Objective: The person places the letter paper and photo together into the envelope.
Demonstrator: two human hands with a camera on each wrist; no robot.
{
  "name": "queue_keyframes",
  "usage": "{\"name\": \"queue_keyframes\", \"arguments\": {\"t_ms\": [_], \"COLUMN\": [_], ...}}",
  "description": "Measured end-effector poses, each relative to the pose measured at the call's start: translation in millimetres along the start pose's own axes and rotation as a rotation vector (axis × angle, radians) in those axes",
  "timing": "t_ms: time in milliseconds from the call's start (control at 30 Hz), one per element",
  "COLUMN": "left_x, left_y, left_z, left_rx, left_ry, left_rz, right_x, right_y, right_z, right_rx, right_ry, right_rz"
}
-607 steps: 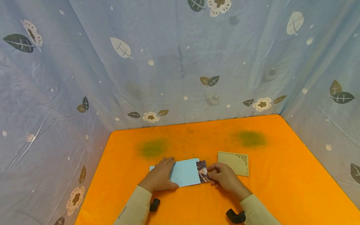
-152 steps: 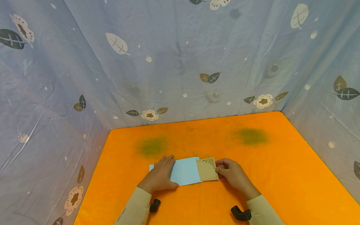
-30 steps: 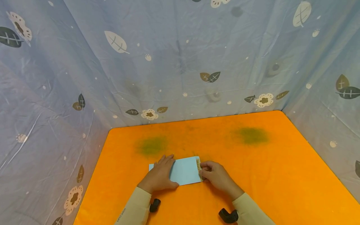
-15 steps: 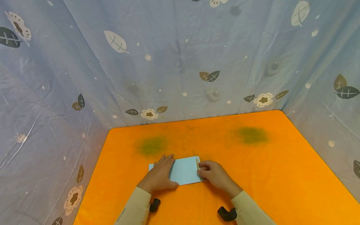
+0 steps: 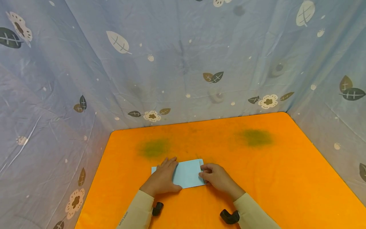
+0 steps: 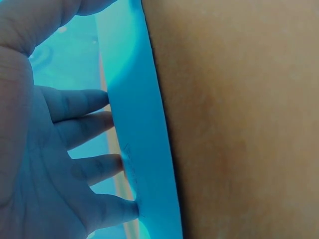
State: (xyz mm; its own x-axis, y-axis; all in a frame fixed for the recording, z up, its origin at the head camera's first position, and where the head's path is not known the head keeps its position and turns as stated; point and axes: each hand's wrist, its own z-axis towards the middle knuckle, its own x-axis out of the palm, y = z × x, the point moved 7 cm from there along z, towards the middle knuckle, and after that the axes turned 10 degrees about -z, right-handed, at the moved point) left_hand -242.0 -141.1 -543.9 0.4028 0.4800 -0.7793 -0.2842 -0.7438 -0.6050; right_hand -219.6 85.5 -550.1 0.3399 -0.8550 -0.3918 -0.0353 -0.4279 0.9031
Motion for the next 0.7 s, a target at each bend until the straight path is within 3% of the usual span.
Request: {"name": "queue_keyframes", "arguments": {"t_ms": [467,700], "left_x": [0.6,1.3], "left_y": [0.7,3.3], "left_z": [-0.6,0.0], "left_rx": [0.000,0.023], "left_ry": [0.003,0.031], "left_rz": [0.018,0.023], "right_x": [1.5,-13.4], "right_y": [-4.3,-7.6], "right_z": [1.6,-5.7], "right_rx": [0.024,0.019], "right_ry": [0.019,0.004], "right_rz": [0.012,0.037]}}
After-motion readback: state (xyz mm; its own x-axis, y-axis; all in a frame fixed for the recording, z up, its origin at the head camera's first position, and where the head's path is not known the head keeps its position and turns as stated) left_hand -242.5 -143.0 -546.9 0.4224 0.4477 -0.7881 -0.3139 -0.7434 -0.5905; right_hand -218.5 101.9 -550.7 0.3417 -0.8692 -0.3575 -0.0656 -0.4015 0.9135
